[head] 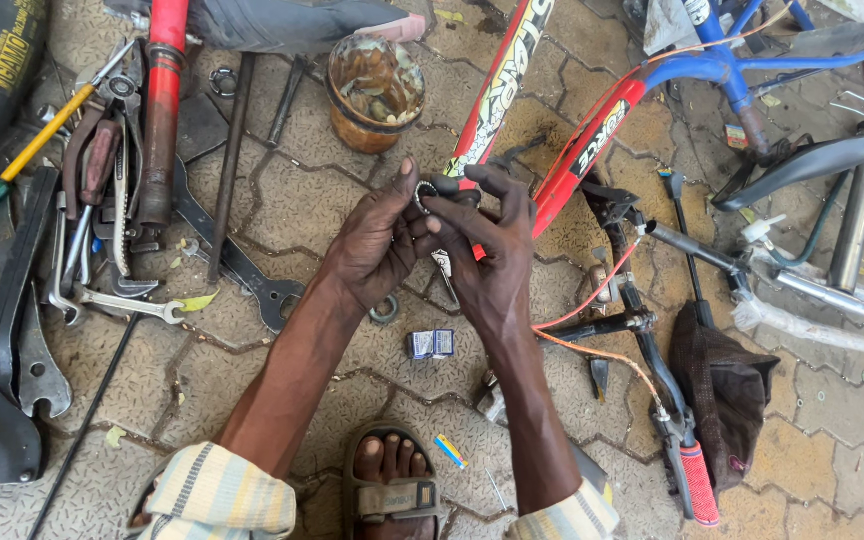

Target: The person cleans a bicycle headset bearing cup with a rag, applies grease from a container, and places ball bearings into the cup. The person then opens a small box of bearings and arranges them into a ring inside the cup.

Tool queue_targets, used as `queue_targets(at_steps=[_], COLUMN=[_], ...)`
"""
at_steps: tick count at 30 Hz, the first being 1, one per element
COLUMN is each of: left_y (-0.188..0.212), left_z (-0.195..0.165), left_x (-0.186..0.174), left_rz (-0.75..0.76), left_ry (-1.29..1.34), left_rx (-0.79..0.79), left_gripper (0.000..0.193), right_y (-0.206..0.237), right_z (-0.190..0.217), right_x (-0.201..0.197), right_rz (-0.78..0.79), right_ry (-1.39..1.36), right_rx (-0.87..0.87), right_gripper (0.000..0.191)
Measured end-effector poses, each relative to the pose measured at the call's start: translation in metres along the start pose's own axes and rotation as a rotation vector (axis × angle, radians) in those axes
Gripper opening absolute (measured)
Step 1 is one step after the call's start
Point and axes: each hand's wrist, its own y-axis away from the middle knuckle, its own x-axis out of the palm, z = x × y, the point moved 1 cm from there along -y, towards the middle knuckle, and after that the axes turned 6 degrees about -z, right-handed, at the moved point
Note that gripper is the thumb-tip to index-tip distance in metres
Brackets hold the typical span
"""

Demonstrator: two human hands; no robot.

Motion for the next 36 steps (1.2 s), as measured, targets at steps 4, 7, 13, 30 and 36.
queue_targets(at_steps=[4,7,13,30,36], left_y=[0.001,0.001,-0.001,0.013,0.009], left_z=[0.000,-0.001,-0.002,-0.015,-0.012], left_x=[0.000,0.002,0.004,0.011,0.021], left_rz=[0.044,0.106,0.061,0.182,0.175], left_ry=[-0.005,0.039,0.055,-0.230,0.101], left_rx=[-0.009,0.022,0.096,0.046,0.081], left_gripper=[0.050,0.048,0.047,0.052,0.049], right_y=[-0.006,-0.001,0.016,-0.007,-0.003], right_z=[0.000,0.004,0.009,0.005,0.008], right_x=[-0.007,-0.009,0.009,-0.007,-0.002], right_rz=[0.096,0.063,0.030,0.148,-0.119], right_ry=[0.155,0.048,0.350,-0.139,-0.218], right_rx=[-0.075,-0.062,-0.252,0.036,0.048], right_gripper=[0.034,0.051,0.052,0.082,0.046])
